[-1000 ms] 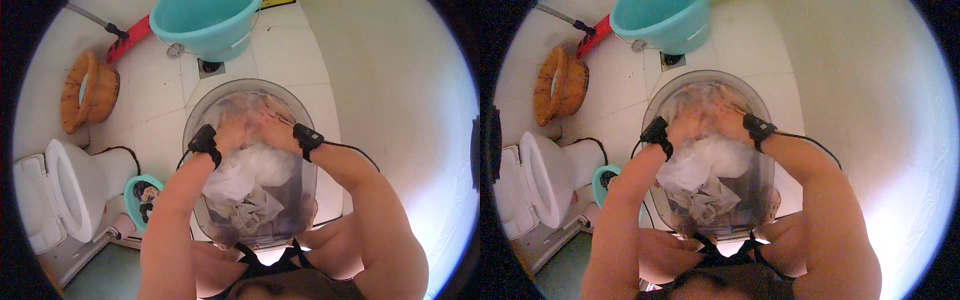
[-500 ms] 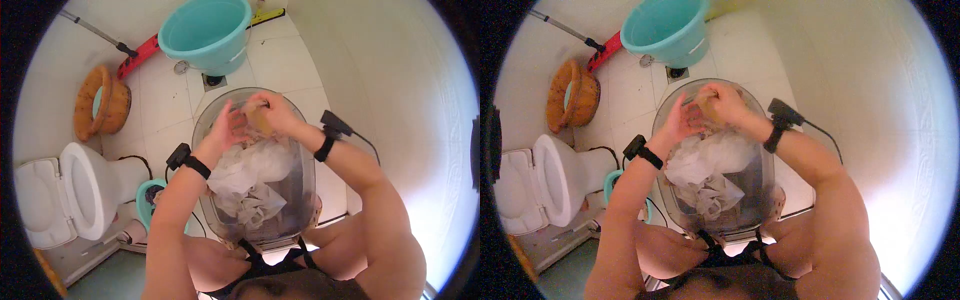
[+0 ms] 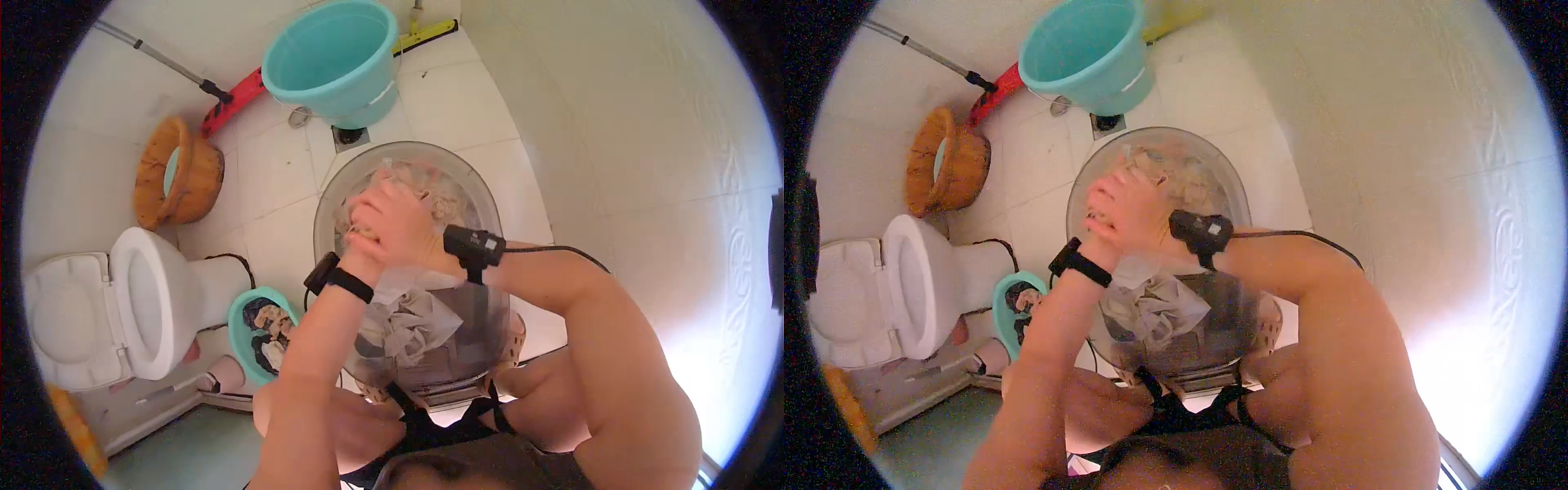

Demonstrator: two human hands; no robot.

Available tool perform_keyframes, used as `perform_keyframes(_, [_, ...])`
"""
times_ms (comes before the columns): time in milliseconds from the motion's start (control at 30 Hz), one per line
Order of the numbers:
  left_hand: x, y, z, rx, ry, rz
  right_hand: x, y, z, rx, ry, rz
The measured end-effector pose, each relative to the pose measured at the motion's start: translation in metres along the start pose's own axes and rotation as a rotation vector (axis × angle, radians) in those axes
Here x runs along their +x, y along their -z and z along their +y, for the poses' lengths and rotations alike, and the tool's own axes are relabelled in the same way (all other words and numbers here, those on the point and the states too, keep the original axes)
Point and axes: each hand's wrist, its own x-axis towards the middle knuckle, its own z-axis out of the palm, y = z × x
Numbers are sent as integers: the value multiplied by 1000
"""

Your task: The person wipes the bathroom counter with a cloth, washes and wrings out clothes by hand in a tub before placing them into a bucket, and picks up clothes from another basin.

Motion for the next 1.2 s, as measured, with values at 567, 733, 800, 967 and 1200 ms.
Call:
perform_keyframes(567, [2,-27,33,245,5,489,-21,84,139,537,-751,-808])
perform_keyframes(733, [13,-30,41,24,-40,482,-20,65,88,995,-529,-650])
perform_keyframes(800, [9,-36,50,-10,-69,402,-10,70,89,626,-674,-817])
perform_keyframes(967, [-5,-30,47,748,-241,505,-22,94,103,246,-407,-849])
perform_keyframes(1200, [-51,-28,-61,1754,-217,56,-85,55,62,-217,-511,-991])
